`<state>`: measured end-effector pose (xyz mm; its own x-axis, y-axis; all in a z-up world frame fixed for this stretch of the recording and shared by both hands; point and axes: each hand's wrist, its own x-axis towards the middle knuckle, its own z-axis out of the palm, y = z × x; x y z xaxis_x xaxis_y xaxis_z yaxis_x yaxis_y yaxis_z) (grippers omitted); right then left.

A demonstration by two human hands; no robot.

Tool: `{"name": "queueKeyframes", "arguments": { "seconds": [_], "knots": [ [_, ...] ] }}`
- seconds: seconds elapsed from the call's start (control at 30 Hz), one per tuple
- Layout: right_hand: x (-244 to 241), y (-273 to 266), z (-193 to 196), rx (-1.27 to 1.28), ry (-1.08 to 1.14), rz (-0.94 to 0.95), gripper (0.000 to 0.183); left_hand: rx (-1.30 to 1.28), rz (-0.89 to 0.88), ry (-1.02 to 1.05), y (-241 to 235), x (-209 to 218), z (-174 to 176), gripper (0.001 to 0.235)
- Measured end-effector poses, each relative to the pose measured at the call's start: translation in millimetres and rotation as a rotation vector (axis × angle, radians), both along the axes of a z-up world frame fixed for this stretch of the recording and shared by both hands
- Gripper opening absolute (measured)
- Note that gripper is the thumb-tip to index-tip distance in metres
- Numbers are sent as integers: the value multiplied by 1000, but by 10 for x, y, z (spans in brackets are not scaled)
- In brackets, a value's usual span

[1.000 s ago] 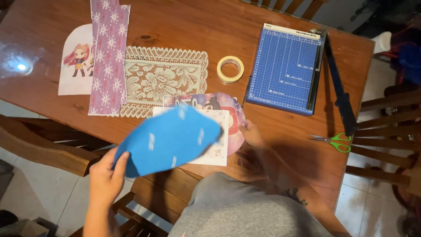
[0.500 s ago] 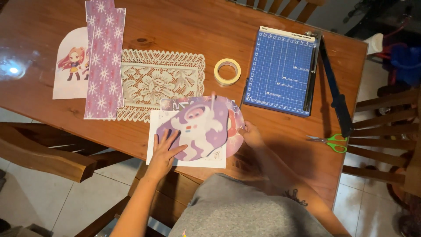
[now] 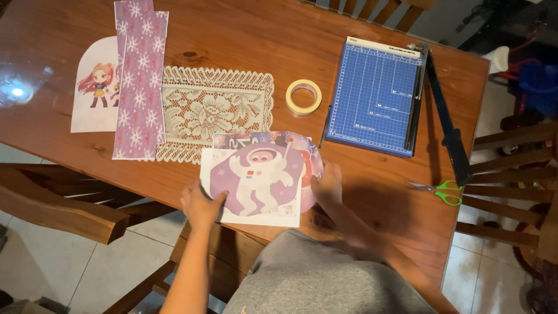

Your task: Trimming printed paper designs with a paper cutter and applying masking tape to the back of the cutouts for organization.

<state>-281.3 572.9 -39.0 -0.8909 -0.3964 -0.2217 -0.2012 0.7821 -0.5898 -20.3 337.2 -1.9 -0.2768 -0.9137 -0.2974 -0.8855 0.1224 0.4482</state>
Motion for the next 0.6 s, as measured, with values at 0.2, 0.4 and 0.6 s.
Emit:
{"name": "queueKeyframes", "arguments": {
  "seconds": [0.2, 0.4, 0.6],
  "knots": [
    [-171, -178, -175, -30, -450, -242, 84, -53, -3, -35, 249, -146, -37, 98],
    [-85, -324, 18, -142, -446, -241, 78, -82, 13, -19, 411, -236, 123, 93],
    [77, -405, 538, -325, -463, -299, 67, -153, 2, 32, 513, -258, -17, 90]
  ]
}}
